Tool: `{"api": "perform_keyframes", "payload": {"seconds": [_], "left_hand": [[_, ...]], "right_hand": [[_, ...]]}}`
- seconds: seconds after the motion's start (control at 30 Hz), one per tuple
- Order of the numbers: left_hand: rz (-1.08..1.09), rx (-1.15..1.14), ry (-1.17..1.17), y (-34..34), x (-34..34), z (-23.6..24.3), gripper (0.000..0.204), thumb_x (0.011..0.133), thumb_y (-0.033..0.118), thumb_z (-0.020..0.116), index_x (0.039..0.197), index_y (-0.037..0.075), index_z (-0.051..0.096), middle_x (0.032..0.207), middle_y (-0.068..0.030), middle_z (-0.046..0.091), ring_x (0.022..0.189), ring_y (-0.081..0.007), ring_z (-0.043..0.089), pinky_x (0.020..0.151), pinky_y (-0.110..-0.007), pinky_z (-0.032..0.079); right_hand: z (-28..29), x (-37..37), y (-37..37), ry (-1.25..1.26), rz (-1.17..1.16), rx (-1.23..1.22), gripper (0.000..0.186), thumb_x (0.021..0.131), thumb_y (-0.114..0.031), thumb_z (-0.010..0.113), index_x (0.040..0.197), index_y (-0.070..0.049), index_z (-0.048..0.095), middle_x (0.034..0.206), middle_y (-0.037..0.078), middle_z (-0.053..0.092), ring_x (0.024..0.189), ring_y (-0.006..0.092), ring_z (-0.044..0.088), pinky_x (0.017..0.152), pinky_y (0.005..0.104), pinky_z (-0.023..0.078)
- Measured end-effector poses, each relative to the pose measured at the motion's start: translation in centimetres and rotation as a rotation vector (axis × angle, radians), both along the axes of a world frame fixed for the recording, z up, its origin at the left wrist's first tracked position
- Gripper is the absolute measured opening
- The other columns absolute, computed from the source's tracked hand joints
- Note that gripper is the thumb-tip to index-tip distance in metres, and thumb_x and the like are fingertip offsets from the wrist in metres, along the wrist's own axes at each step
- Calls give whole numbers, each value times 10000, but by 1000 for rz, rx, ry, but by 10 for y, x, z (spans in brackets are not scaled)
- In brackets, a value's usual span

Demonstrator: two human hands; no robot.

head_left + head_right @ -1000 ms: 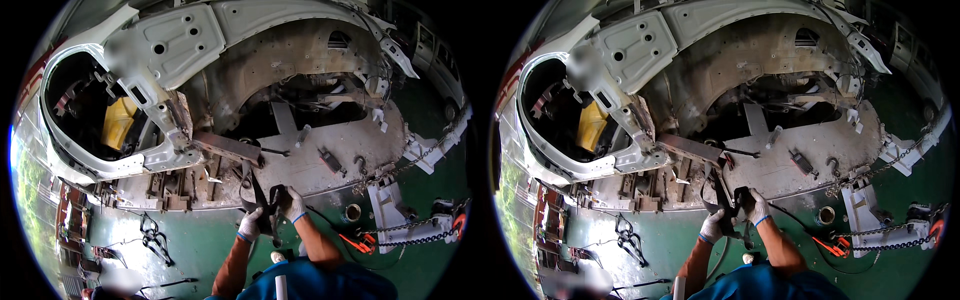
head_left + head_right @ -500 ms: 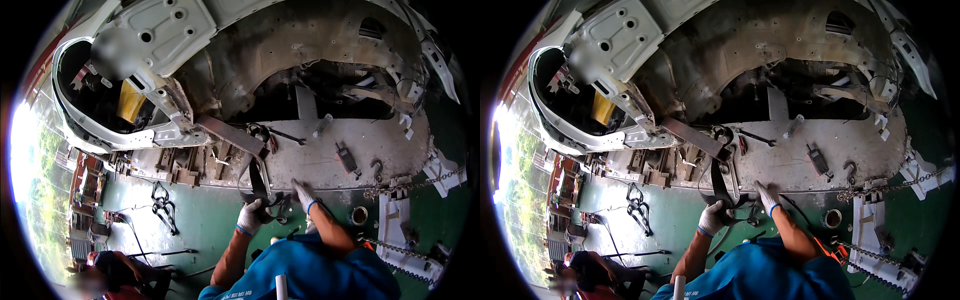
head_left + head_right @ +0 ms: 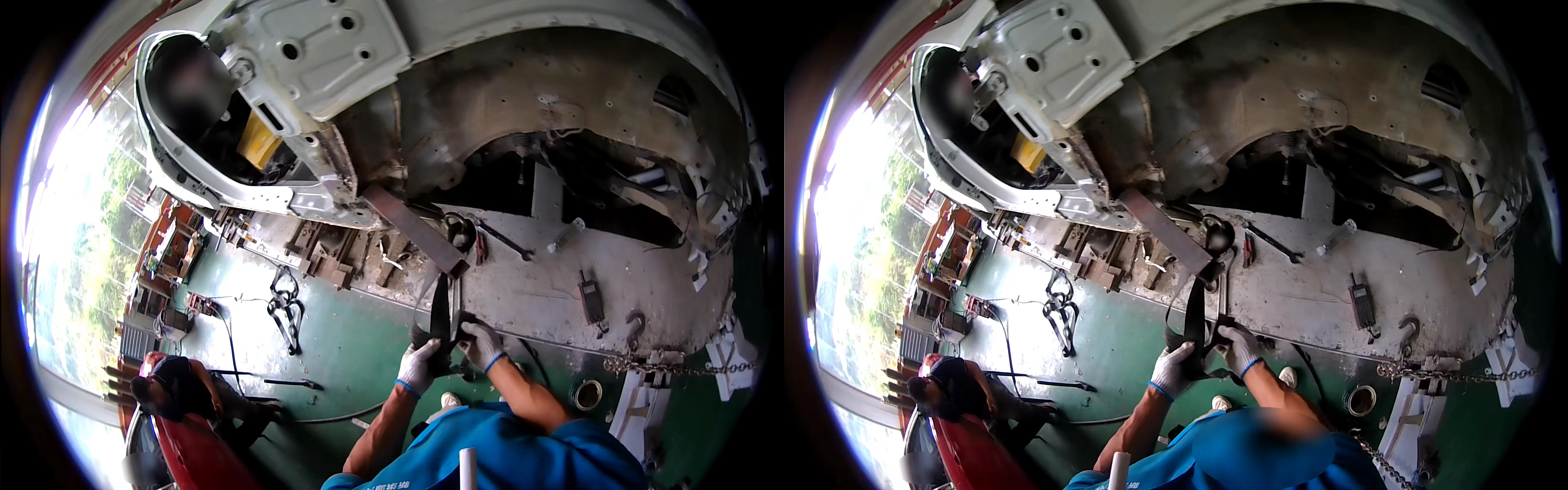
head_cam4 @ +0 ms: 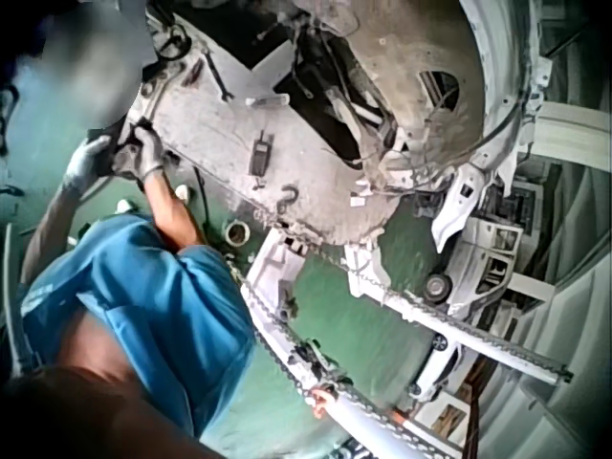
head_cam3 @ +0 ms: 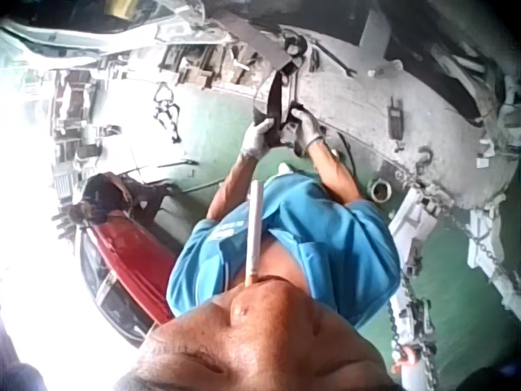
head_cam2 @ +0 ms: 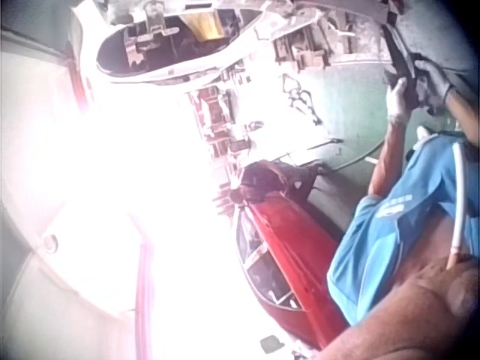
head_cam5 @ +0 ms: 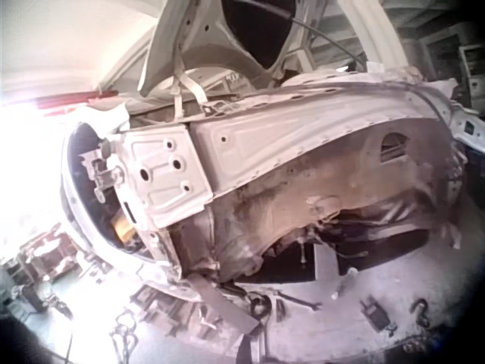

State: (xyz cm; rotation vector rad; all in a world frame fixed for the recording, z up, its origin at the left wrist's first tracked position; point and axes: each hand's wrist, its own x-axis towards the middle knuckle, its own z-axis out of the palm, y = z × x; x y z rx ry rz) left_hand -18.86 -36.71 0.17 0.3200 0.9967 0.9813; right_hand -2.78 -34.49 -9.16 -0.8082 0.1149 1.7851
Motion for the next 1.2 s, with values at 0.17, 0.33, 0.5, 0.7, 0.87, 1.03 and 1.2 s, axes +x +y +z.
{"api": "perform_keyframes", "payload": {"seconds": [0.17, 0.33, 0.5, 0.7, 0.87, 1.03, 1.2], "left_hand": [[69, 91, 212, 12, 10, -7, 221, 870, 7, 657, 1087, 16, 618, 919, -85, 672, 747, -210, 651, 691, -348, 563], [-90, 260, 362, 15, 6, -1, 259, 834, 31, 699, 1090, 9, 664, 985, -85, 712, 817, -182, 681, 743, -312, 555], [-233, 298, 325, 27, -19, -3, 189, 833, 54, 659, 1017, 9, 667, 914, -70, 700, 798, -197, 662, 755, -304, 535], [18, 107, -46, 32, 6, -24, 141, 871, 85, 627, 1007, 48, 639, 819, -48, 638, 718, -159, 619, 635, -303, 520], [43, 87, 93, 29, 13, -37, 151, 843, 109, 635, 977, 40, 643, 809, -57, 639, 677, -166, 613, 602, -301, 513], [-155, -181, 76, 48, 1, -28, 148, 864, 123, 594, 930, 6, 656, 839, -98, 661, 765, -214, 654, 734, -348, 555], [-441, -306, 76, 62, 5, -30, 236, 902, 156, 535, 1068, 3, 601, 943, -118, 669, 775, -233, 662, 705, -371, 572]], "right_hand": [[88, 10, 4, -524, -167, 266, 274, 897, -75, 630, 1169, -54, 648, 1071, 34, 688, 959, 159, 642, 856, 301, 514], [112, -12, 17, -1516, 148, 619, 289, 880, -212, 635, 1122, -65, 697, 1041, 194, 687, 1003, 350, 663, 846, 380, 527], [128, -15, 30, -1769, 644, 643, 286, 881, -317, 558, 1120, -279, 710, 1036, 114, 703, 955, 333, 670, 821, 420, 537], [126, -8, 50, -1957, 1240, 742, 320, 818, -302, 577, 1040, -127, 726, 1028, 154, 708, 946, 350, 678, 828, 443, 531], [132, 23, 34, -1649, 1126, 920, 413, 788, -323, 637, 1112, -67, 658, 1057, 192, 680, 1003, 337, 654, 883, 423, 498], [101, 59, -10, -332, 344, 412, 319, 795, 5, 593, 1100, 30, 685, 1057, 131, 705, 945, 213, 672, 880, 335, 528], [36, 56, -13, -482, 610, 250, 218, 849, -96, 628, 1048, -18, 673, 968, 117, 695, 856, 224, 665, 781, 362, 551]]}}
